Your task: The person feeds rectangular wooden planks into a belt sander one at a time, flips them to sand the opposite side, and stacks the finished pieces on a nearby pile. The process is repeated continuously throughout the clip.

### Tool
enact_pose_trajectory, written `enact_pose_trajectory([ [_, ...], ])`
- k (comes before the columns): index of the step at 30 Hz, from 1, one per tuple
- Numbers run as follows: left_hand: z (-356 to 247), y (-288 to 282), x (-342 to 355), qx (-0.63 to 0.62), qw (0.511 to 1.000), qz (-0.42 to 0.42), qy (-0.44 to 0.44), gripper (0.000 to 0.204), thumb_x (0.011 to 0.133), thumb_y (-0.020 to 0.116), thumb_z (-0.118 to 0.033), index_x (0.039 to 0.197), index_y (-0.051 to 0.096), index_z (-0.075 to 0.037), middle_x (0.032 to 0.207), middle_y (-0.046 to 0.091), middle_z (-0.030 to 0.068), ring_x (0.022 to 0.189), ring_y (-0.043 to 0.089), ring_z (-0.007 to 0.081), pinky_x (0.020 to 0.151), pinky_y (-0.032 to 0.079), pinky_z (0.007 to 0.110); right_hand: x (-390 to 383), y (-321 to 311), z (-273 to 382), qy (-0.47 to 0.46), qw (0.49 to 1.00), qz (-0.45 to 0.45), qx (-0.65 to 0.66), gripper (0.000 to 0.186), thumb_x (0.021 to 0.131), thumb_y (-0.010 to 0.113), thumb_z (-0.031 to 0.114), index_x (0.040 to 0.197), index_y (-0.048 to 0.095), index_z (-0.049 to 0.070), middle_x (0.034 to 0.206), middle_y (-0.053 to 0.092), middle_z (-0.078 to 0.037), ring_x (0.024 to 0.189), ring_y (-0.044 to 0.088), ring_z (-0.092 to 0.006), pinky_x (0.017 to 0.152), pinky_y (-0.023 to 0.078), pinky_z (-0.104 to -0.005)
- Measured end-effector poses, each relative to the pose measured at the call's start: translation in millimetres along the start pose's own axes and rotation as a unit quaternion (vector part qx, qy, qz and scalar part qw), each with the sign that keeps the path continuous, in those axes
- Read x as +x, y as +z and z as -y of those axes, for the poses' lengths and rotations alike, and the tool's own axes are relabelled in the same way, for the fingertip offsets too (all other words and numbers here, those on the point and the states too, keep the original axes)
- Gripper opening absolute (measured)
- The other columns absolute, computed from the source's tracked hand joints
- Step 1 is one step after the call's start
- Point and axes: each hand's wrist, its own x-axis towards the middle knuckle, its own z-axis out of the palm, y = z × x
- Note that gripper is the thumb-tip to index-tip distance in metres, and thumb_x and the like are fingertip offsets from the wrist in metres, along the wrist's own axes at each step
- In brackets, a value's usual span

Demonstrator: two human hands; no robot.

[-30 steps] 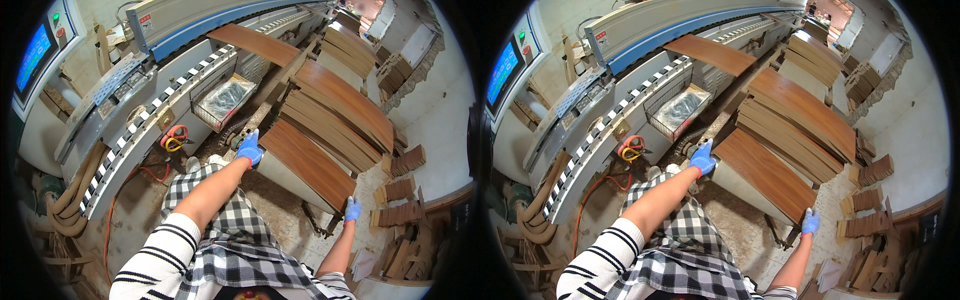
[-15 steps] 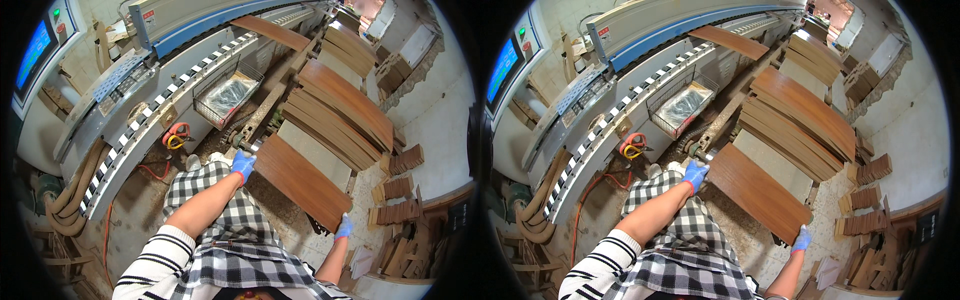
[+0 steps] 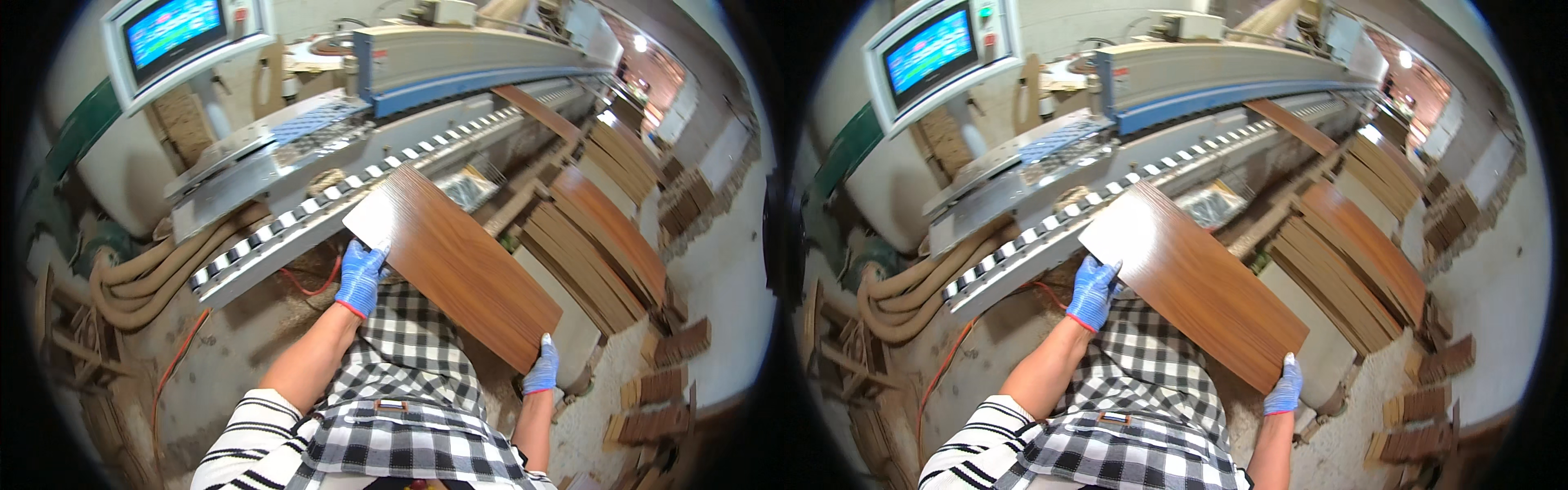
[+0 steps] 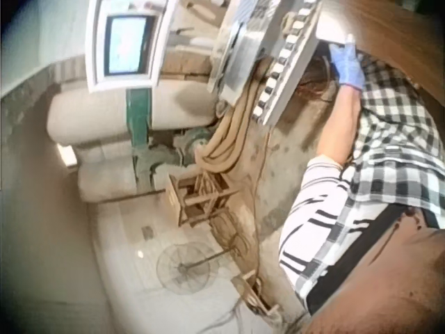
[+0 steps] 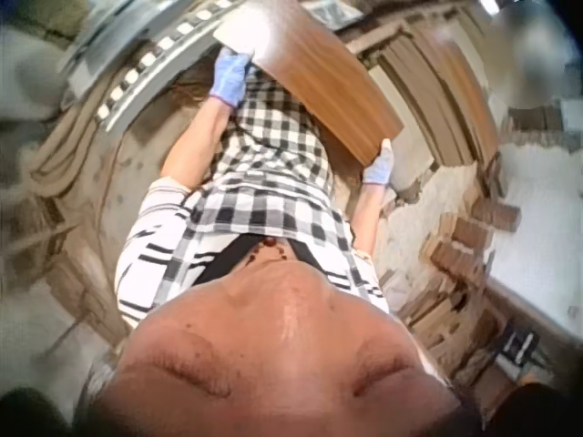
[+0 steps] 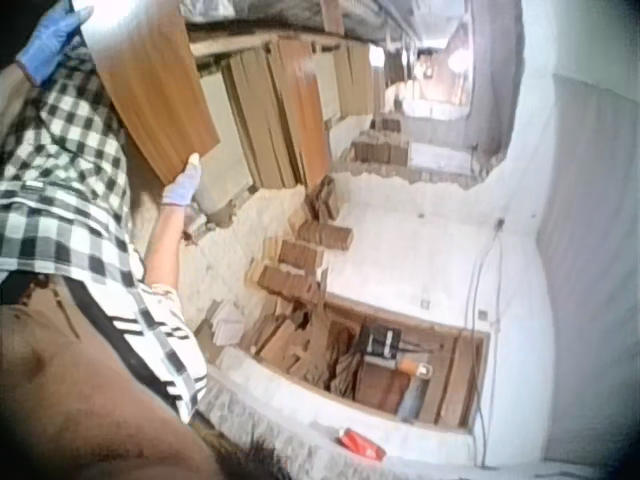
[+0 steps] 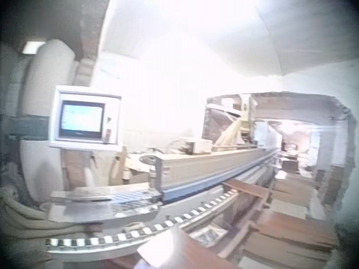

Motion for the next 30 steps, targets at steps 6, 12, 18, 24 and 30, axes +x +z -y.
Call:
enact_pose_trajectory([
  [6,-26.6,-48.8,-11.0,-0.044,0.998,-0.025,0.026,0.031,0.085,0.064,-0.016,0.11,0.047,-0.007,0.105,0.057,0.0071,0.093,0.056,0.0182,0.078,0.047,0.037,-75.3,134.0,-5.8,0.041,0.969,0.237,0.054,0.028,0.09,0.055,0.027,0.11,0.054,0.006,0.107,0.058,-0.009,0.097,0.056,-0.0198,0.086,0.046,-0.0368],
  [12,-60.4,-93.0,-44.8,-0.045,0.995,-0.001,0.095,0.051,0.089,0.058,-0.019,0.133,0.036,-0.006,0.124,0.051,0.0063,0.11,0.052,0.0194,0.091,0.046,0.034,-133.8,193.8,-8.1,0.063,0.885,0.456,-0.071,0.03,0.095,0.046,0.029,0.106,0.05,0.002,0.086,0.06,-0.012,0.07,0.062,-0.019,0.067,0.051,-0.0318],
  [18,-89.0,-109.7,-85.3,0.108,0.987,-0.094,0.069,0.077,0.088,0.057,-0.012,0.146,0.007,-0.005,0.104,0.057,0.0103,0.087,0.054,0.0113,0.08,0.046,0.027,-146.7,219.3,-17.2,0.083,0.834,0.533,-0.118,0.032,0.096,0.045,0.031,0.102,0.053,0.0,0.082,0.063,-0.011,0.069,0.061,-0.0174,0.067,0.05,-0.0287],
  [24,-90.0,-133.6,-78.7,0.136,0.98,-0.065,0.127,0.075,0.088,0.056,-0.015,0.147,0.01,-0.009,0.08,0.058,0.0011,0.062,0.05,0.0044,0.055,0.043,0.019,-149.8,222.4,-25.2,0.094,0.814,0.551,-0.157,0.037,0.096,0.047,0.035,0.103,0.057,0.0,0.086,0.064,-0.008,0.071,0.06,-0.0102,0.065,0.047,-0.0218],
  [30,-88.3,-122.4,-68.5,0.104,0.989,-0.037,0.096,0.08,0.088,0.057,-0.013,0.146,0.003,-0.007,0.077,0.058,0.0039,0.057,0.05,0.0069,0.048,0.044,0.021,-125.5,187.9,-17.0,0.096,0.845,0.502,-0.158,0.035,0.096,0.047,0.029,0.109,0.056,-0.001,0.083,0.064,-0.008,0.069,0.06,-0.0123,0.066,0.051,-0.0236],
])
